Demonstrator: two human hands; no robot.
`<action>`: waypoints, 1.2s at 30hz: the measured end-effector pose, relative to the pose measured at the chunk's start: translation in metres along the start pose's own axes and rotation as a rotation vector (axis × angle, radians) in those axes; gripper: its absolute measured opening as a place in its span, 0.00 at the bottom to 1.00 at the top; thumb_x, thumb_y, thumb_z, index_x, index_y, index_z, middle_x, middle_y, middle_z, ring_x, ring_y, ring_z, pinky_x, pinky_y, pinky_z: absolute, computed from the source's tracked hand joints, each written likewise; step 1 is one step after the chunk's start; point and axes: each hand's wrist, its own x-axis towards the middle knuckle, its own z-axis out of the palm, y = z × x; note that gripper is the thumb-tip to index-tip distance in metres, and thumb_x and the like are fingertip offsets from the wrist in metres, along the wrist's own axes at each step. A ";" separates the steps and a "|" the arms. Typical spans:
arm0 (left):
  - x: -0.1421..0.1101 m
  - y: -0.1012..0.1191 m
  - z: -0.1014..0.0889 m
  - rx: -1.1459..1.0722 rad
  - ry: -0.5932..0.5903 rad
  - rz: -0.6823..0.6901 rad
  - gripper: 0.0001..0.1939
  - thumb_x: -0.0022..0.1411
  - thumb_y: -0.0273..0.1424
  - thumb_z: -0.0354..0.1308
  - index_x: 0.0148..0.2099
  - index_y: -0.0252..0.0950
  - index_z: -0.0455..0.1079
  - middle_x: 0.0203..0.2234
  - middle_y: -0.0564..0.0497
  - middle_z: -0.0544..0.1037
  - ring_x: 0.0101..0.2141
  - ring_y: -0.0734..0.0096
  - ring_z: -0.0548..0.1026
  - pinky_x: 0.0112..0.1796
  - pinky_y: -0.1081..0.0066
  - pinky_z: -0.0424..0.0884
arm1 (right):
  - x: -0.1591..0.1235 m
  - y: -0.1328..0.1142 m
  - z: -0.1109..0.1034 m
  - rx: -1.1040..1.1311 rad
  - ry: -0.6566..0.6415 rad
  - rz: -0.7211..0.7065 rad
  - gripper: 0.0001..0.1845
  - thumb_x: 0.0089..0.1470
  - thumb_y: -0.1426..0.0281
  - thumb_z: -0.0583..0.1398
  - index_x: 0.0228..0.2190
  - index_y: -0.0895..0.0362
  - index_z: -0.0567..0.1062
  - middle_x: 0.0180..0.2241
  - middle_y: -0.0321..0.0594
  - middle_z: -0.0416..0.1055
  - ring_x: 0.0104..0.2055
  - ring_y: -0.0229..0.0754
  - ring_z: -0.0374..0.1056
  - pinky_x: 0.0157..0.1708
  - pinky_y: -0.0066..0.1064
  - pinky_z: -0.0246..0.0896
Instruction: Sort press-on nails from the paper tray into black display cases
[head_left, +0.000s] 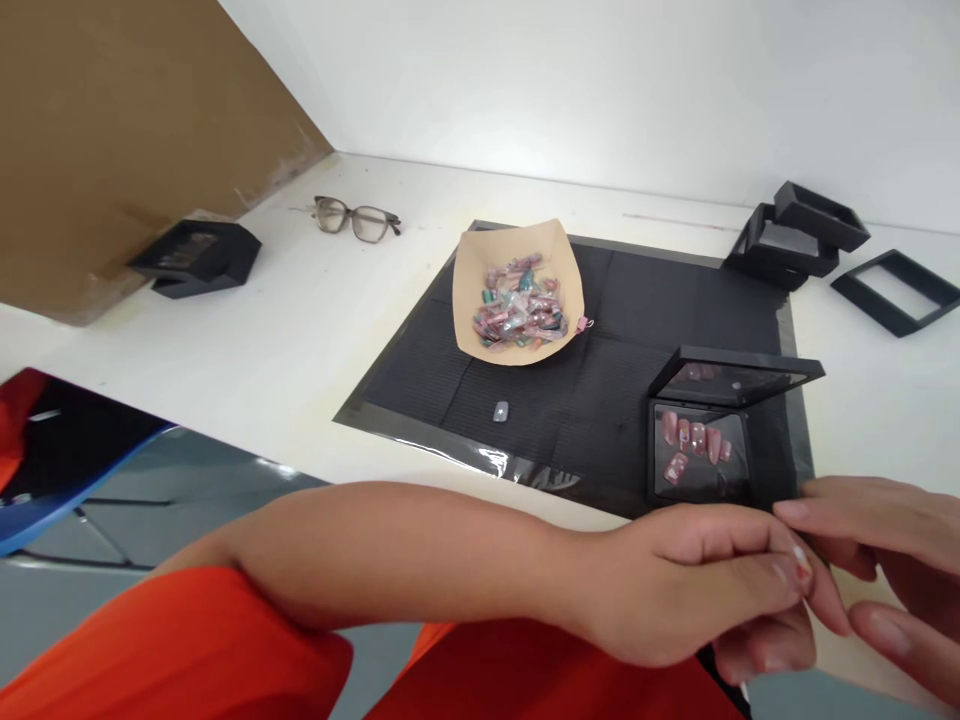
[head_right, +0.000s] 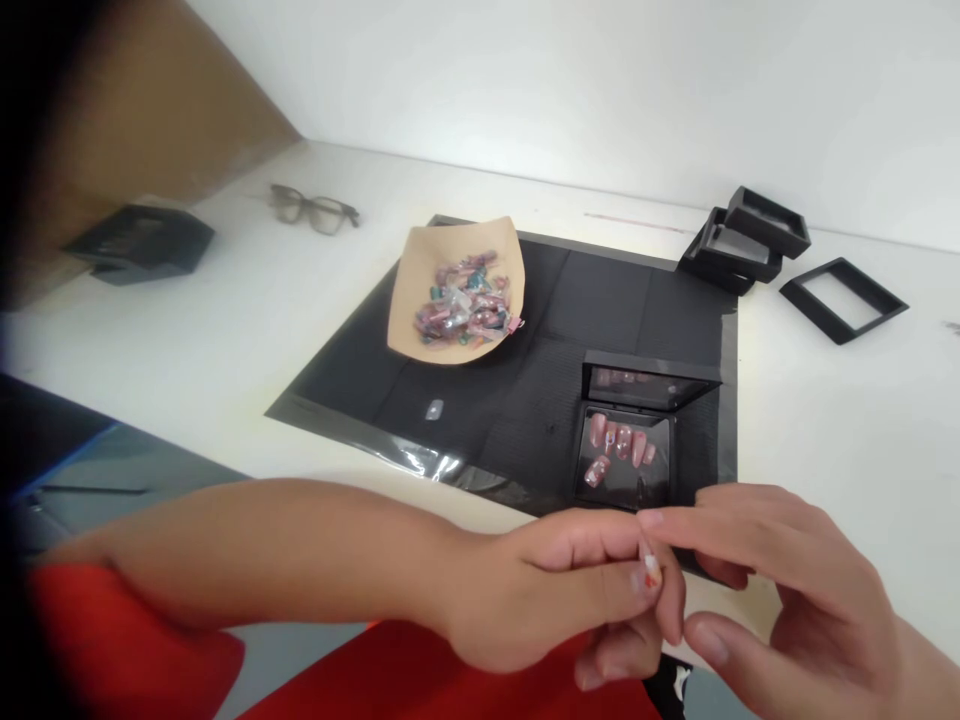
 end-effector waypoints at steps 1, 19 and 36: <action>-0.001 0.001 0.001 -0.009 0.020 0.008 0.16 0.81 0.22 0.44 0.39 0.35 0.68 0.21 0.61 0.67 0.20 0.83 0.65 0.26 0.84 0.66 | 0.001 0.000 -0.001 -0.022 0.005 0.007 0.30 0.77 0.60 0.56 0.75 0.34 0.65 0.29 0.35 0.80 0.24 0.45 0.74 0.23 0.35 0.72; 0.002 -0.003 -0.020 -0.144 -0.139 -0.207 0.07 0.64 0.31 0.70 0.36 0.33 0.79 0.34 0.55 0.81 0.25 0.82 0.75 0.27 0.81 0.75 | 0.007 -0.001 -0.008 0.273 0.018 0.097 0.09 0.72 0.54 0.63 0.48 0.37 0.83 0.17 0.31 0.70 0.17 0.41 0.66 0.15 0.31 0.61; 0.000 -0.010 -0.014 -0.090 -0.060 -0.248 0.04 0.66 0.27 0.64 0.36 0.33 0.77 0.31 0.57 0.81 0.25 0.85 0.76 0.35 0.81 0.76 | 0.020 -0.005 -0.002 0.378 -0.065 0.171 0.17 0.71 0.50 0.64 0.32 0.44 0.79 0.17 0.29 0.70 0.15 0.35 0.65 0.14 0.24 0.59</action>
